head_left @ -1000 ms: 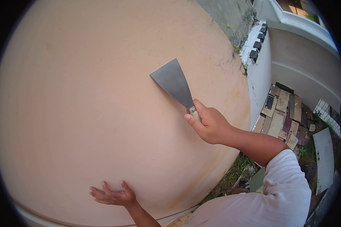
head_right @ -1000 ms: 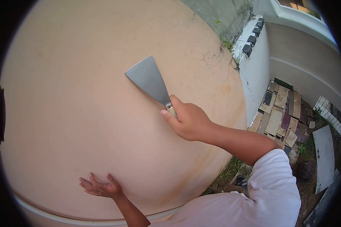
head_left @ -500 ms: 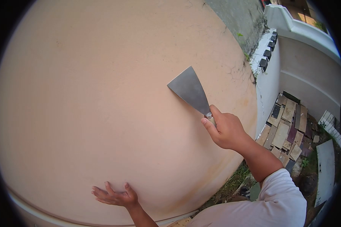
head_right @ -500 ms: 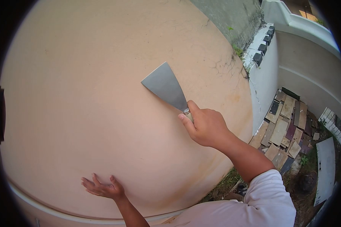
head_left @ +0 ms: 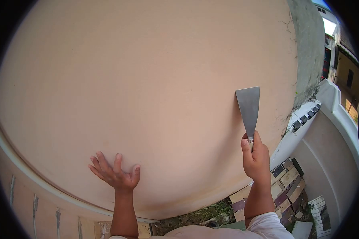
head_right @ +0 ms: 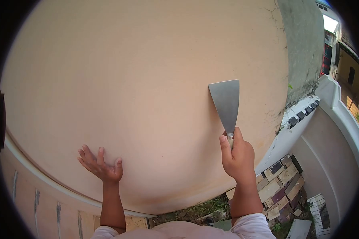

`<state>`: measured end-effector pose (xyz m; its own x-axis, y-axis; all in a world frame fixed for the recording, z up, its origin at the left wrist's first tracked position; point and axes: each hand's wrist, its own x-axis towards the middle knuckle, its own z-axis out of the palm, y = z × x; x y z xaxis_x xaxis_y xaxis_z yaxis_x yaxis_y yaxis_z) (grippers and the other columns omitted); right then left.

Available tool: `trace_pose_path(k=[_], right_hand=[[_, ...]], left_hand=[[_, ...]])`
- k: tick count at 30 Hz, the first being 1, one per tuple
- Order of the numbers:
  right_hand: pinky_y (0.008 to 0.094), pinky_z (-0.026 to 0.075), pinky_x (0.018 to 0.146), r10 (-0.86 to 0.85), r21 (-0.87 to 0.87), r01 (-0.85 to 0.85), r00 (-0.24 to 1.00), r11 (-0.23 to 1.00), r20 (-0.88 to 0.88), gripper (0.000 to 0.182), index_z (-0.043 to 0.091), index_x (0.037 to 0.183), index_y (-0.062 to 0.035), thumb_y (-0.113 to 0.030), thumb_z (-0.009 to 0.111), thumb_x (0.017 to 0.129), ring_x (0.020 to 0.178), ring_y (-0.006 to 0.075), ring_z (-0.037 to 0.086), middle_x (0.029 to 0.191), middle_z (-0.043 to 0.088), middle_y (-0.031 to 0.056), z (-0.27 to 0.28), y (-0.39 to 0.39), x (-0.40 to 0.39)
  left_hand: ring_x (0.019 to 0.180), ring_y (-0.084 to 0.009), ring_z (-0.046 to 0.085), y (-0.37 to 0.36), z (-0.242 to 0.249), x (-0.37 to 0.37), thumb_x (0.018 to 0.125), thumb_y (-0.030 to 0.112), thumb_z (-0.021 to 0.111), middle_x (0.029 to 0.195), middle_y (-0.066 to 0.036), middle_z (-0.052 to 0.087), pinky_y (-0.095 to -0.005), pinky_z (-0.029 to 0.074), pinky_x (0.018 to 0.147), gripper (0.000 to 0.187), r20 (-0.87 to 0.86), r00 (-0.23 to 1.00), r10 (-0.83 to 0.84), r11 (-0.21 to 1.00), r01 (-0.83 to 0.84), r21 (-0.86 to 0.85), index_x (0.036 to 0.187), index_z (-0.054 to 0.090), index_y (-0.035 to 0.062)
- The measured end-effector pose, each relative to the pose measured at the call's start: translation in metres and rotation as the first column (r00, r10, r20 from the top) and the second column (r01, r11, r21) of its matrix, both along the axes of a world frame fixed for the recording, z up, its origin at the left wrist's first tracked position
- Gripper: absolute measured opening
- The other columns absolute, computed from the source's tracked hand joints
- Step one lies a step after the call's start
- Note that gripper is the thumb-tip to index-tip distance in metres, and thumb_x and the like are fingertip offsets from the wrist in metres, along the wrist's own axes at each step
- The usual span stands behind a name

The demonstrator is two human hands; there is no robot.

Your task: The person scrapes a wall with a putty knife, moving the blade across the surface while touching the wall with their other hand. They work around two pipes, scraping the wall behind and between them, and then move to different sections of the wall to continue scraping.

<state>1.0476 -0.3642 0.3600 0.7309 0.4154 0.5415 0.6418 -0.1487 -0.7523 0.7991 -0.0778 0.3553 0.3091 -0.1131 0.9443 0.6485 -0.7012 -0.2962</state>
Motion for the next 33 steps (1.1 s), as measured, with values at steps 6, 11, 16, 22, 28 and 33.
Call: trace_pose_path(k=[6,11,16,22,28,33], right_hand=[[0.0379,0.04,0.049,0.038,-0.091,-0.025,0.989,0.996,0.14,0.019,0.054,0.1,-0.0042,-0.023,0.055,0.096,0.051,0.0324,0.057,0.059,0.056,0.0138,0.014,0.022,-0.021],[0.029,0.034,0.051,0.314,0.142,-0.3,0.945,0.943,-0.091,0.018,0.047,0.107,-0.0005,-0.012,0.051,0.094,0.051,0.014,0.048,0.058,0.047,0.0034,-0.023,0.036,-0.049],[0.0251,0.031,0.052,0.417,0.074,-0.422,0.905,0.903,0.079,0.027,0.04,0.119,0.0012,-0.01,0.049,0.096,0.055,0.0092,0.042,0.063,0.048,0.0008,0.003,0.041,-0.064],[0.0264,0.044,0.062,0.133,0.102,-0.201,0.879,0.974,0.458,0.029,0.055,0.116,0.0052,-0.015,0.061,0.095,0.074,0.0166,0.057,0.086,0.061,0.0109,0.041,0.078,-0.082],[0.0288,0.048,0.066,0.114,0.184,-0.261,0.814,0.947,0.569,0.029,0.062,0.117,0.0055,-0.006,0.065,0.091,0.078,0.0204,0.061,0.092,0.064,0.013,0.073,0.145,-0.164],[0.0299,0.048,0.063,0.225,0.082,-0.312,0.821,0.947,0.525,0.031,0.062,0.118,0.0061,-0.007,0.065,0.09,0.073,0.0202,0.061,0.087,0.065,0.0125,-0.007,0.153,-0.187]], left_hand=[[0.143,-0.0453,0.023,-0.003,-0.008,0.005,0.091,0.059,0.051,0.151,-0.023,0.032,-0.0647,0.009,0.113,0.057,0.012,1.0,-0.01,1.0,0.01,-0.012,0.134,0.047,0.0217],[0.14,-0.0431,0.029,-0.01,0.0,-0.003,0.089,0.059,0.056,0.148,-0.022,0.038,-0.0621,0.01,0.113,0.056,0.007,0.997,-0.074,0.996,0.075,-0.047,0.131,0.052,0.0234],[0.137,-0.0379,0.037,0.009,-0.001,-0.066,0.086,0.053,0.062,0.141,-0.019,0.048,-0.0612,0.018,0.112,0.045,0.153,0.93,-0.334,0.931,0.351,-0.098,0.121,0.06,0.0263],[0.139,-0.0474,0.031,0.068,-0.038,-0.12,0.091,0.049,0.057,0.147,-0.029,0.037,-0.0651,0.014,0.112,0.05,0.276,0.951,-0.141,0.971,0.188,-0.15,0.129,0.05,0.0164],[0.139,-0.0418,0.033,0.072,-0.05,-0.115,0.089,0.053,0.057,0.145,-0.023,0.041,-0.0643,0.014,0.112,0.05,0.26,0.964,-0.046,0.982,0.091,-0.163,0.128,0.055,0.0215],[0.136,-0.0307,0.041,0.084,-0.046,-0.164,0.087,0.05,0.061,0.143,-0.012,0.049,-0.0578,0.013,0.115,0.043,0.259,0.948,-0.183,0.958,0.231,-0.168,0.125,0.059,0.0295]])
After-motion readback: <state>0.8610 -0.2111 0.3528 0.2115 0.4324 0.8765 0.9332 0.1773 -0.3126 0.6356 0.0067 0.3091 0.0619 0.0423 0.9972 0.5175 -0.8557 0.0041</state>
